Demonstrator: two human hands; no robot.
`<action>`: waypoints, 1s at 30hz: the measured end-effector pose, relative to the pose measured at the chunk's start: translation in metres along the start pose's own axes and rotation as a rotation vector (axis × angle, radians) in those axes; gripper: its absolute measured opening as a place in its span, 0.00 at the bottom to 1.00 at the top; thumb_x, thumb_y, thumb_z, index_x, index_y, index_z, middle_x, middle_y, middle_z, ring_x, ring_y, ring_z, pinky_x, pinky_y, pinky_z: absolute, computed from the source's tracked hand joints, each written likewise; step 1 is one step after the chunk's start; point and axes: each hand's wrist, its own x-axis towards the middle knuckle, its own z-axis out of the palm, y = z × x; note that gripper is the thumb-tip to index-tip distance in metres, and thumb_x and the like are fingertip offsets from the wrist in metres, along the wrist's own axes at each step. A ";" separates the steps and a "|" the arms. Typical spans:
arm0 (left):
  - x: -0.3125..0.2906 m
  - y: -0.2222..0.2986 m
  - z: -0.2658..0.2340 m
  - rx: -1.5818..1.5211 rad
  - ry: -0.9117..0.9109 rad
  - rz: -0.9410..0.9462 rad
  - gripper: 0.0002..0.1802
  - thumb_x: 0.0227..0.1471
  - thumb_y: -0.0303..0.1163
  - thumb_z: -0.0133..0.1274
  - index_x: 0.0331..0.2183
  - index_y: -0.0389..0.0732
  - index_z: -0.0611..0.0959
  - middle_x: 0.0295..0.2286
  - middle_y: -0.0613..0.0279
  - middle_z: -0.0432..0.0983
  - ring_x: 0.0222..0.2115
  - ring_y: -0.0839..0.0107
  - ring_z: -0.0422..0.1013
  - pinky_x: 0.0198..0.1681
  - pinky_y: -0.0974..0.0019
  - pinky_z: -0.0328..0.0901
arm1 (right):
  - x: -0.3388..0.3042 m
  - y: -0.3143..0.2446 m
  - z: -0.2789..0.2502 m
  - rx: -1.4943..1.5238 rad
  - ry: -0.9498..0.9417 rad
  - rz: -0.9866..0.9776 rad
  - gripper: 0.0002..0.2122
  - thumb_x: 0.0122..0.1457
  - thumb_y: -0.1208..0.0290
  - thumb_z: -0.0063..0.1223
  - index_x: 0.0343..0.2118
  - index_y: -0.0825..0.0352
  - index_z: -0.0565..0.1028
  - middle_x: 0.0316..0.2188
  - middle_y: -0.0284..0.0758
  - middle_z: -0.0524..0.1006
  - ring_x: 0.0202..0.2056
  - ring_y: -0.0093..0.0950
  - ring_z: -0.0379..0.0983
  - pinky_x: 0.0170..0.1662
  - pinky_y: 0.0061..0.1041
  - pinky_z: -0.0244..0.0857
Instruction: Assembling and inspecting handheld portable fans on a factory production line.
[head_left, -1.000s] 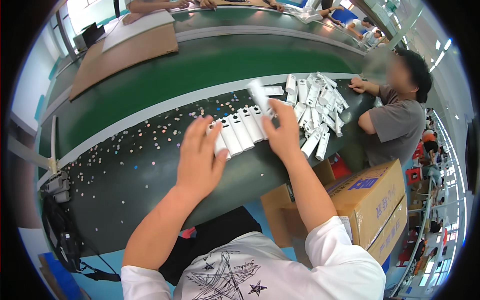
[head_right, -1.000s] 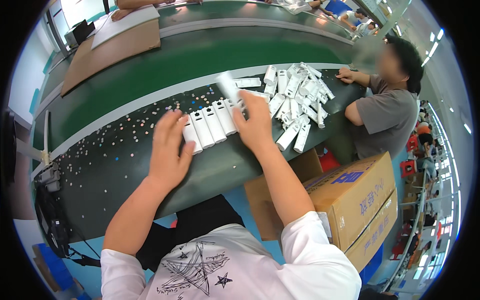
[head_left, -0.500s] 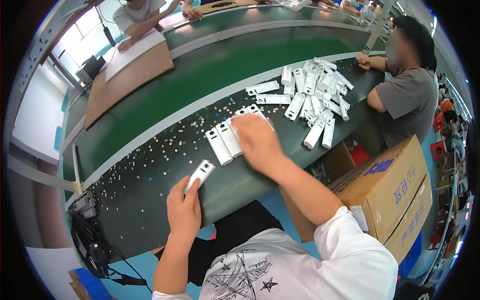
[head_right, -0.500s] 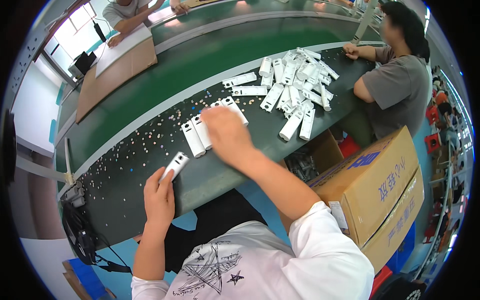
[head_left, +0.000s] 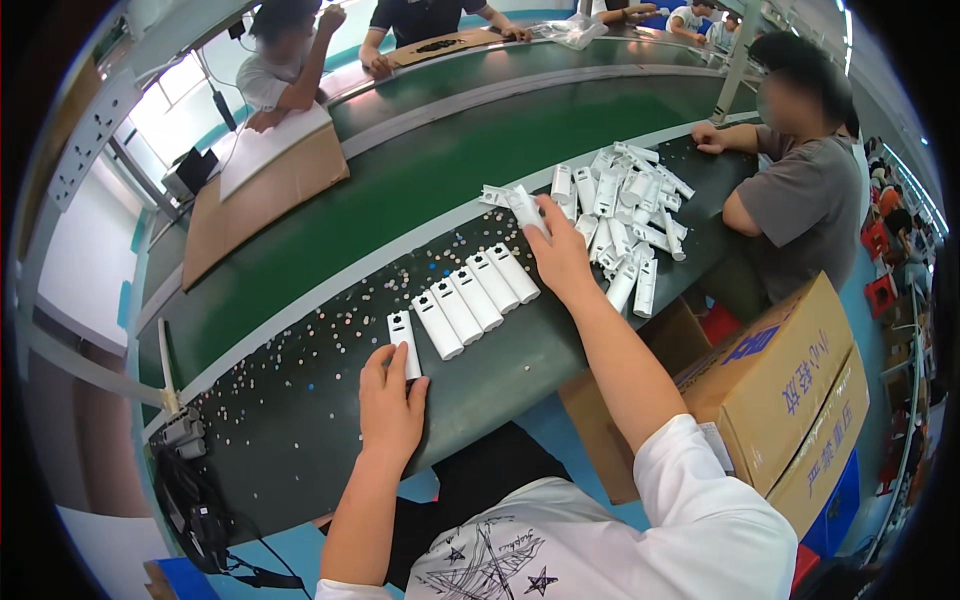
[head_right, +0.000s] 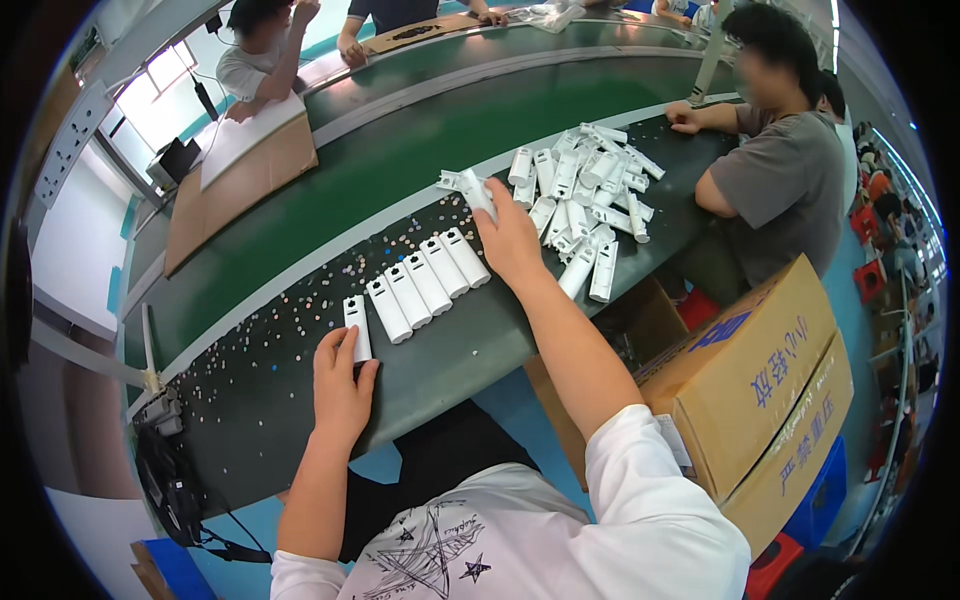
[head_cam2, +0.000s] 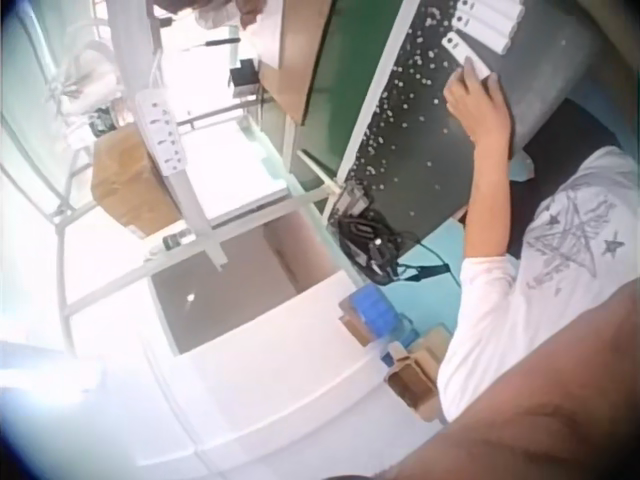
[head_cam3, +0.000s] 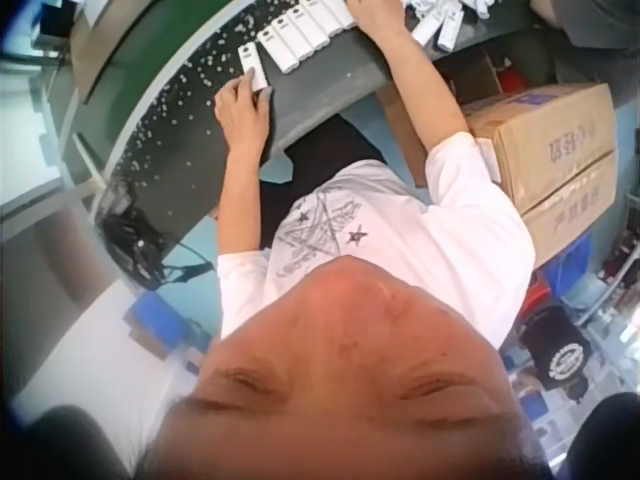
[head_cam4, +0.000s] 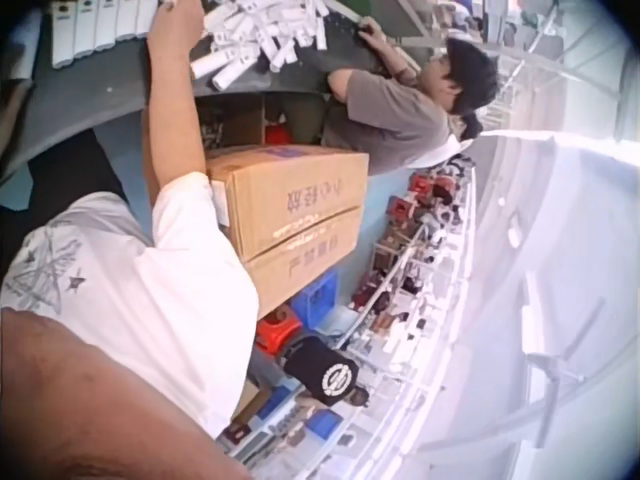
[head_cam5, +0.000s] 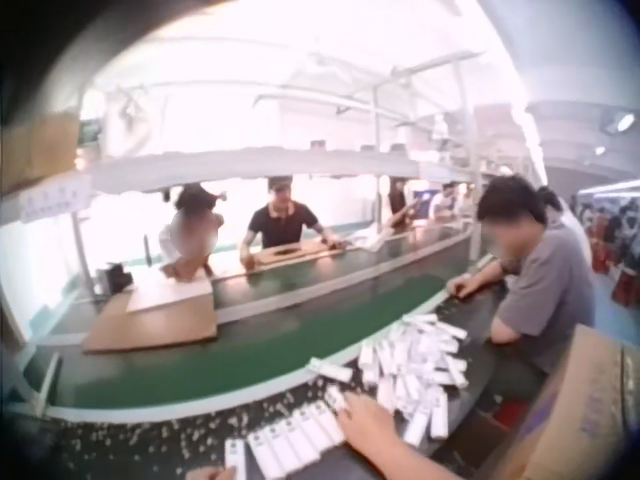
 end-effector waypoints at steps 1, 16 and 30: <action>0.000 0.002 -0.001 0.029 0.032 0.012 0.28 0.50 0.30 0.62 0.54 0.39 0.75 0.50 0.54 0.67 0.48 0.55 0.65 0.52 0.56 0.62 | -0.004 0.000 0.000 0.080 -0.028 0.060 0.20 0.59 0.69 0.51 0.54 0.67 0.71 0.40 0.49 0.79 0.45 0.48 0.74 0.48 0.40 0.67; 0.003 0.005 -0.003 0.116 0.032 0.125 0.26 0.50 0.32 0.61 0.52 0.42 0.77 0.44 0.58 0.72 0.49 0.57 0.65 0.53 0.54 0.58 | 0.031 0.015 0.019 -0.295 0.076 -0.289 0.17 0.56 0.68 0.56 0.48 0.69 0.73 0.41 0.46 0.76 0.45 0.46 0.69 0.49 0.43 0.65; 0.003 0.000 -0.006 0.047 0.080 0.095 0.18 0.54 0.29 0.55 0.48 0.39 0.78 0.43 0.57 0.73 0.49 0.56 0.66 0.53 0.54 0.58 | 0.022 -0.006 -0.006 0.278 -0.103 0.196 0.17 0.57 0.74 0.52 0.51 0.67 0.72 0.38 0.40 0.78 0.37 0.28 0.73 0.42 0.27 0.66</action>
